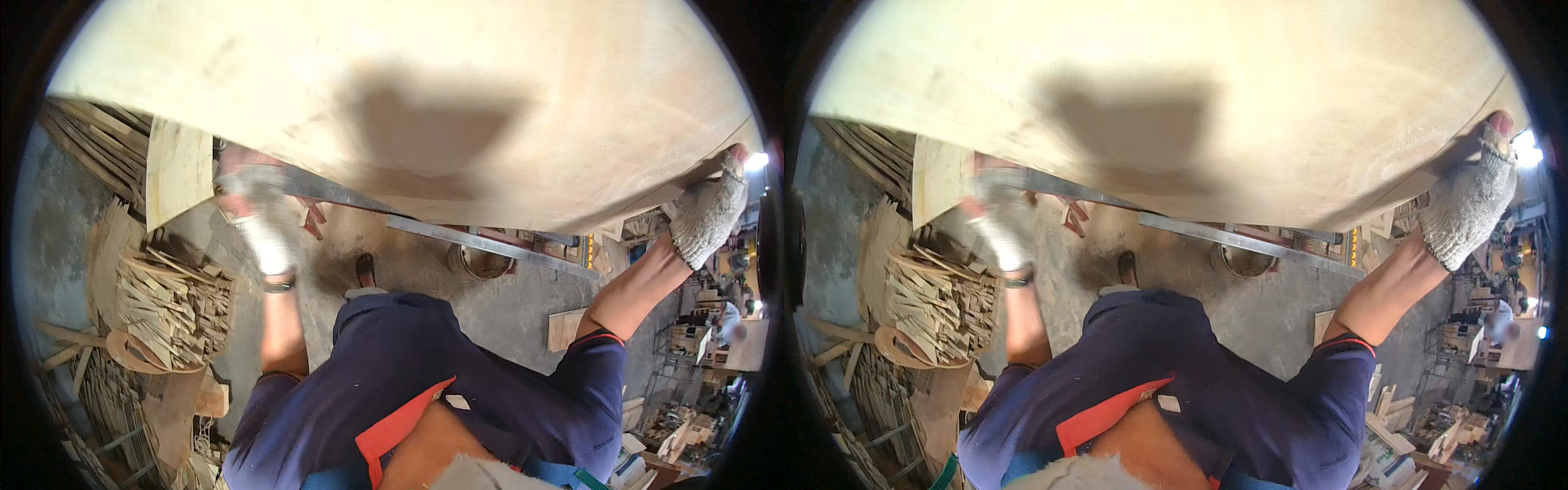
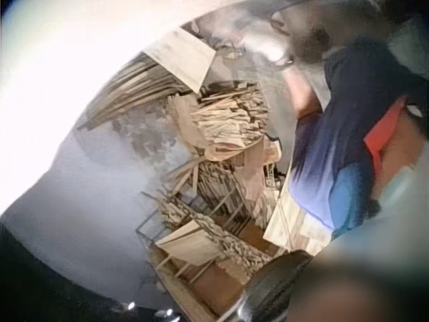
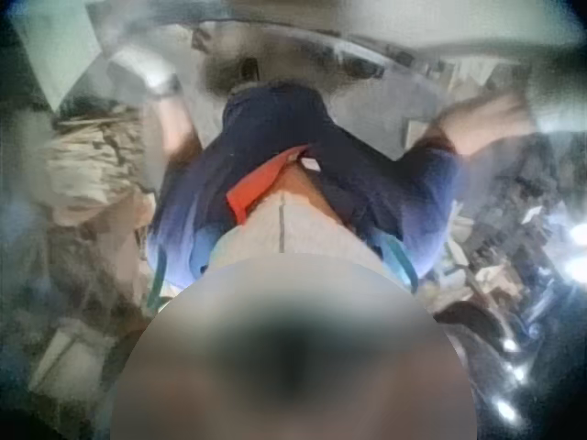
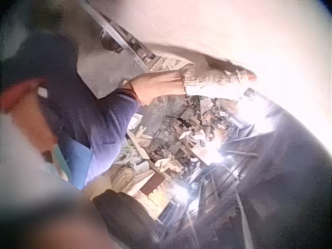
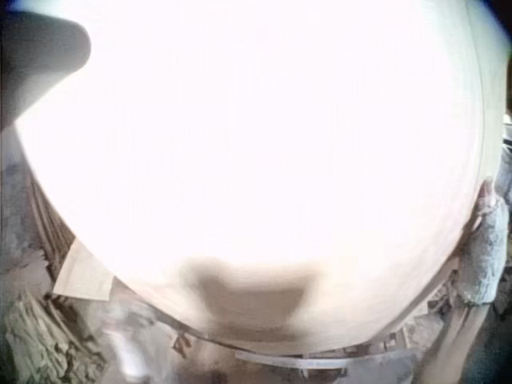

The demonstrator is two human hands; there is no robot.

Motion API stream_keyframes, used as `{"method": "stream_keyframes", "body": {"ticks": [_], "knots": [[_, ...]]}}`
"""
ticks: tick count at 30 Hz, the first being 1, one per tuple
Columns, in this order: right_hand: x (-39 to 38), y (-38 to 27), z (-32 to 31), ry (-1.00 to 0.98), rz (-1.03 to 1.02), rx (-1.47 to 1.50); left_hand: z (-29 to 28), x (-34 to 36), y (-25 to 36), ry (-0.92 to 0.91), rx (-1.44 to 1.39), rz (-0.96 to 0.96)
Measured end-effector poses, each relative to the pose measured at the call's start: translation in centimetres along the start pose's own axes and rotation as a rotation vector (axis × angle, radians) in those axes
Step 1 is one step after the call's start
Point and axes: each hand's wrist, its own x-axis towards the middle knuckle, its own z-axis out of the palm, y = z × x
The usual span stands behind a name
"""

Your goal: The person adjusts the fence on a table saw, then cuts several pieces of plywood into smaller sections. The person handles the wood by hand and uses the table saw to make straight cuts.

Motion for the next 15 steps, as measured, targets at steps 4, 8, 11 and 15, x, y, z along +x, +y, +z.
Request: {"method": "stream_keyframes", "body": {"ticks": [4,8,11,15], "knots": [[0.8,2.5,-3.9,0.028,0.092,0.119,6.3,-1.0,-4.9,0.207,0.308,0.048],[-0.9,5.2,-9.0,-0.063,0.267,0.195,8.9,-0.6,-1.7,0.237,0.43,0.307],[-1.5,7.3,-12.5,-0.133,0.278,0.22,11.8,-0.1,1.6,0.215,0.314,0.462],[-2.3,9.7,-16.3,0.113,0.402,0.273,13.9,2.0,4.4,0.014,0.584,0.518]]}}
